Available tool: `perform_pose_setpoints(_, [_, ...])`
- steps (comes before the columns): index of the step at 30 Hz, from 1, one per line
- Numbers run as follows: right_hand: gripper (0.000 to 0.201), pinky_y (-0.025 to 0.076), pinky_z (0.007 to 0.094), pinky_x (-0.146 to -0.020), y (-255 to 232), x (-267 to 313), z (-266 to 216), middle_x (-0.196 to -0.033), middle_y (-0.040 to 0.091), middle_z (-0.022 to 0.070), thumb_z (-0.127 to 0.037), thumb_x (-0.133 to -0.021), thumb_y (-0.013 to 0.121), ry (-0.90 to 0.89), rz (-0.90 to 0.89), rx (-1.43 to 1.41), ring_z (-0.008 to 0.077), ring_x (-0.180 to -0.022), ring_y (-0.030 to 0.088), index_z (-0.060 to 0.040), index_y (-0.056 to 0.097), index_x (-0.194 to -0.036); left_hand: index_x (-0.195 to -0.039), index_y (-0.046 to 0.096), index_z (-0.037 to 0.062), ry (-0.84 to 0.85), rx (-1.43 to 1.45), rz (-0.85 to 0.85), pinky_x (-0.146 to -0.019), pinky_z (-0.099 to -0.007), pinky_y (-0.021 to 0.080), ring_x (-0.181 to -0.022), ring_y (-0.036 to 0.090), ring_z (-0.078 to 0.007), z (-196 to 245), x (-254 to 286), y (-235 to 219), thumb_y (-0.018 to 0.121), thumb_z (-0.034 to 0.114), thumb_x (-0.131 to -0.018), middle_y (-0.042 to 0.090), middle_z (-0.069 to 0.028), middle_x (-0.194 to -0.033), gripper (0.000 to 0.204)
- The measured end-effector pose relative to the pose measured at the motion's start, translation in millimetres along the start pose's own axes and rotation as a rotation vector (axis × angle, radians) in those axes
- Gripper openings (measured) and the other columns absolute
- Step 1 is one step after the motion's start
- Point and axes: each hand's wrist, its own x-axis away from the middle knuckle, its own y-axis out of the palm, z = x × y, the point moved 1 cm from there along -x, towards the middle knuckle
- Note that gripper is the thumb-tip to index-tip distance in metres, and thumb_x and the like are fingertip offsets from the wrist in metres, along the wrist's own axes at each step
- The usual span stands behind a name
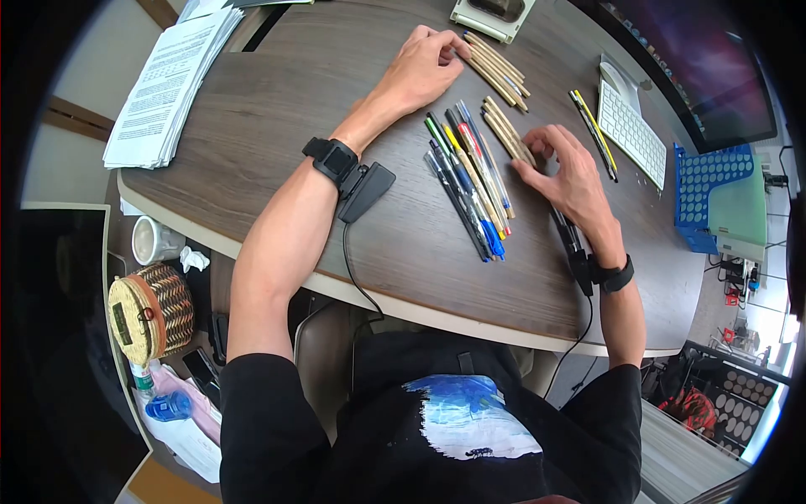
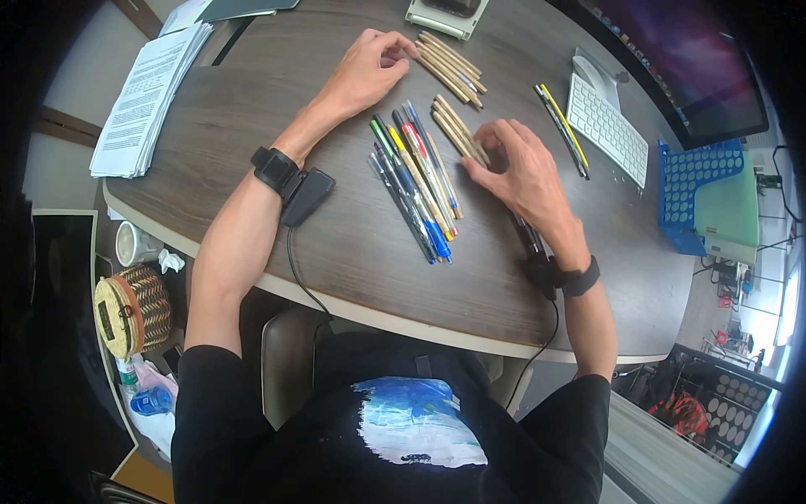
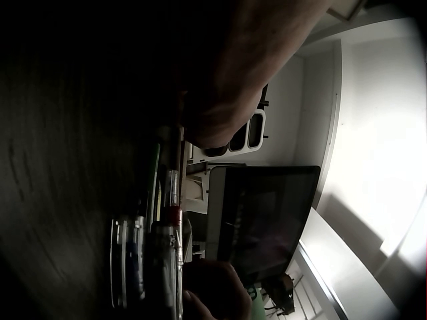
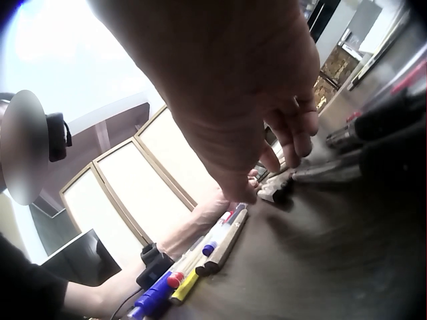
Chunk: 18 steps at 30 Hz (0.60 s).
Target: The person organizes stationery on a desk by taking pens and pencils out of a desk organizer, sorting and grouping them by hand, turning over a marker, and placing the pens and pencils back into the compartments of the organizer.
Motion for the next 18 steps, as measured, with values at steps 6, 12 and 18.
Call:
perform_pose_setpoints(6, [0.029, 0.057, 0.0423, -0.082, 9, -10, 6, -0.098, 0.071, 0.0084, -0.025, -0.091, 0.085, -0.011, 0.018, 0.030, 0.0262, -0.091, 0.070, -0.0072, 0.073, -0.111, -0.125, 0.074, 0.0135, -0.013, 0.025, -0.012, -0.104, -0.0382, 0.058, -0.116, 0.070, -0.0247, 1, 2, 1, 0.065, 0.019, -0.102, 0.058, -0.0127, -0.127, 0.025])
perform_pose_setpoints(12, [0.027, 0.055, 0.0457, -0.079, 26, -58, 14, -0.094, 0.070, 0.0109, -0.027, -0.092, 0.085, -0.133, 0.169, 0.133, 0.0309, -0.090, 0.069, -0.0058, 0.075, -0.106, -0.134, 0.069, 0.0152, -0.031, 0.020, 0.039, -0.105, -0.0370, 0.058, -0.113, 0.070, -0.0230, 0, 1, -2, 0.066, 0.018, -0.102, 0.057, -0.0125, -0.127, 0.032])
perform_pose_setpoints(18, [0.026, 0.054, 0.0459, -0.077, 26, -77, 10, -0.094, 0.070, 0.0133, -0.027, -0.093, 0.084, -0.189, 0.211, 0.129, 0.0321, -0.088, 0.069, -0.0036, 0.077, -0.101, -0.132, 0.069, 0.0144, -0.011, 0.043, 0.008, -0.108, -0.0372, 0.058, -0.117, 0.068, -0.0226, 0, 2, -2, 0.067, 0.018, -0.103, 0.056, -0.0130, -0.127, 0.030])
